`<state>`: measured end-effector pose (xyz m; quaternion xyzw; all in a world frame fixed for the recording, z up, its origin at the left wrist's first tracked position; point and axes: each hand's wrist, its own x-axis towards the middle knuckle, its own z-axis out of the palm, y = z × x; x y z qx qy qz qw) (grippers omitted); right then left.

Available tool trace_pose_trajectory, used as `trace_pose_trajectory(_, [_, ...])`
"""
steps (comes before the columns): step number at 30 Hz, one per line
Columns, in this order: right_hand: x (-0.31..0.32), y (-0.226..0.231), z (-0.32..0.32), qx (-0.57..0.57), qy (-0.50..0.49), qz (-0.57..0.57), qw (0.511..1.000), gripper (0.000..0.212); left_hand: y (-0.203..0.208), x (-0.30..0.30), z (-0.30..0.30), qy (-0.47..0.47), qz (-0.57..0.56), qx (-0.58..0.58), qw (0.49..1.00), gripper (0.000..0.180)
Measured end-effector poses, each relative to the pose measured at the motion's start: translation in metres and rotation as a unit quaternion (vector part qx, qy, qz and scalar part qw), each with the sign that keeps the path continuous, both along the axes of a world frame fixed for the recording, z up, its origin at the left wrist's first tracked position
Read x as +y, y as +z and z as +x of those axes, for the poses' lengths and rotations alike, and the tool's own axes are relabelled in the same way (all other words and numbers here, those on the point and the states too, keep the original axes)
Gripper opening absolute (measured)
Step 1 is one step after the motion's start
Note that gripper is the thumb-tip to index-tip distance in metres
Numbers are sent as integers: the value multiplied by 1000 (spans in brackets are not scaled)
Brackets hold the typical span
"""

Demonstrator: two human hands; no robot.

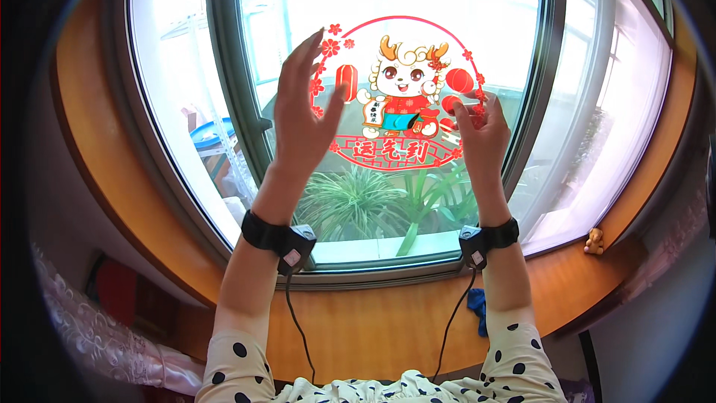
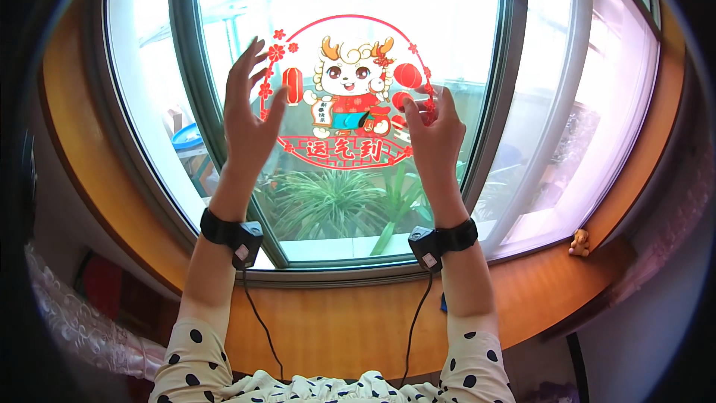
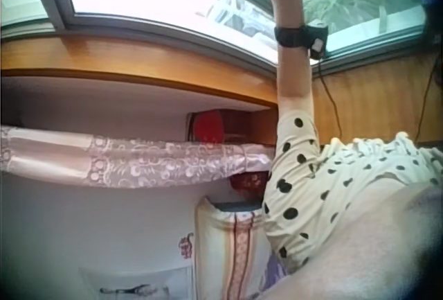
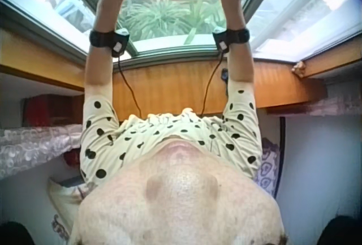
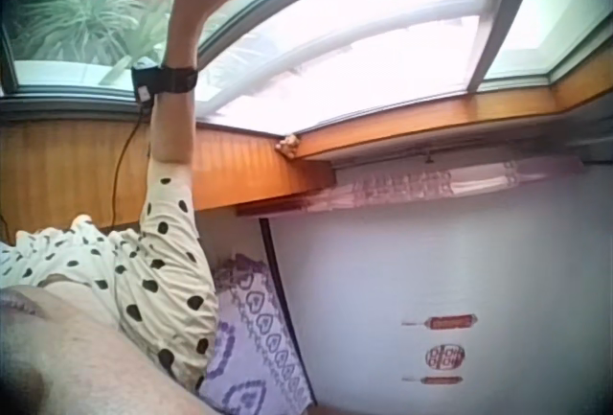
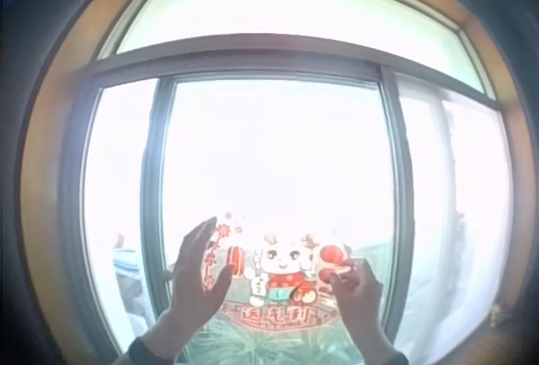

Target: Clean and tidy various surfaces in a bedroom including shelves, a wardrobe, a bed, and a window sill.

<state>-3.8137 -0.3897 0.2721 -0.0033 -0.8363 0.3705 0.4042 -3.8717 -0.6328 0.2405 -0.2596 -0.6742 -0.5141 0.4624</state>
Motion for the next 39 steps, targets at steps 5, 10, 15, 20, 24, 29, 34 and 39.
trace_pose_trajectory(5, [-1, 12, 0, 8, -25, 0, 1000, 38, 9, 12, 8, 101, -284, 31, 953, 73])
trace_pose_trajectory(10, [4, 13, -2, 8, -19, -17, 1000, 42, 8, 17, -1, 135, -319, 19, 938, 80])
trace_pose_trajectory(15, [10, 13, 1, 6, -97, 66, 993, 57, 12, 11, -6, 128, -332, 25, 934, 88])
trace_pose_trajectory(20, [15, 12, 3, 0, -103, 47, 994, 69, 16, 11, -10, 123, -341, 35, 931, 91])
trace_pose_trajectory(24, [3, 17, -1, 221, -124, 242, 937, 63, 17, 10, -9, 124, -346, 33, 930, 92])
trace_pose_trajectory(29, [-47, 28, -29, 191, 21, 375, 907, 68, 18, 9, -10, 140, -367, 30, 919, 81])
trace_pose_trajectory(34, [-38, 34, -62, 186, -50, 412, 891, 75, 17, 10, -9, 115, -342, 30, 932, 90])
trace_pose_trajectory(39, [-12, 42, -69, 225, -83, 383, 892, 76, 17, 1, -4, 114, -343, 29, 932, 90])
